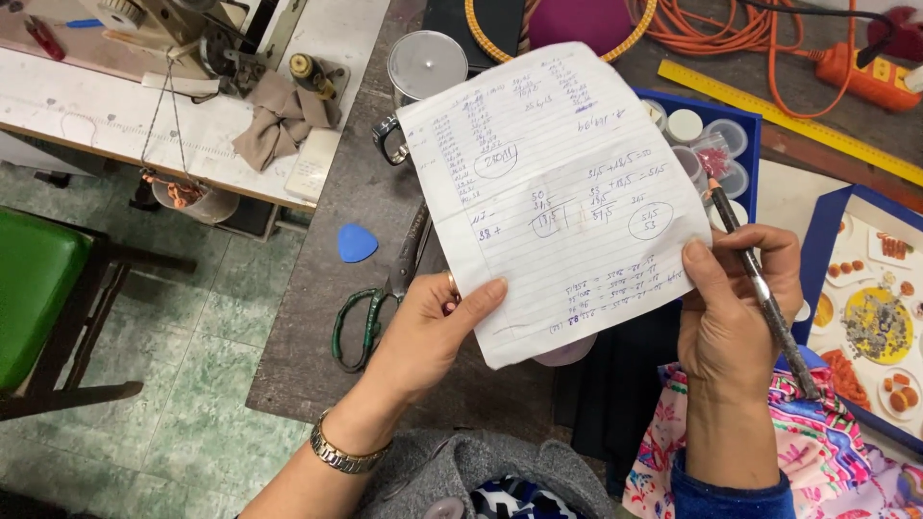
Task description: The person is writing notes and calculations on a piece of paper using a pencil at a sewing factory workbench.
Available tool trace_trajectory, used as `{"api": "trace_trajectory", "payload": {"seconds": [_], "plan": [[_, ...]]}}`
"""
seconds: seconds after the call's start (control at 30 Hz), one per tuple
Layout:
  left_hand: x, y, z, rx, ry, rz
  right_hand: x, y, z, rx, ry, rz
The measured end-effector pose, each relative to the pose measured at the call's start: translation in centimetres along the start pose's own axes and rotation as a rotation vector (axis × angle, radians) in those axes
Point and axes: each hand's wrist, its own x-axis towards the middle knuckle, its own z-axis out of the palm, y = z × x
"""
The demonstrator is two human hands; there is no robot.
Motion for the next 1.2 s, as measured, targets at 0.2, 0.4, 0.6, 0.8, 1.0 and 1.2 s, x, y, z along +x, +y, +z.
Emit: {"api": "trace_trajectory", "payload": {"seconds": [0.2,0.4,0.6,0.8,1.0,1.2], "plan": [[-0.1,-0.1,0.2,0.007,0.066,-0.003,-0.3,-0.2,0.3,-0.025,-0.039,-0.016],[-0.5,2.8,-1.9,0.237,0.507,0.098,-2.9,-2.5,1.3,-0.389,-0.173,-0.068],[-0.7,2.8,-5.5,-0.067,0.718,0.325,-8.6,2.4,-2.2,-0.823,-0.301,0.241],[-0.5,2.5,-5.1,-0.210,0.667,0.242,-11.0,4.5,-0.3,-0.779,-0.341,0.182],[-1.4,2.0,-5.4,-0.241,0.691,0.221,-11.2,5.9,2.7,-0.676,-0.372,0.027],[-4.3,1.5,-4.9,-0.173,0.786,0.040,-9.5,7.4,5.3,-0.564,-0.495,-0.094]]}}
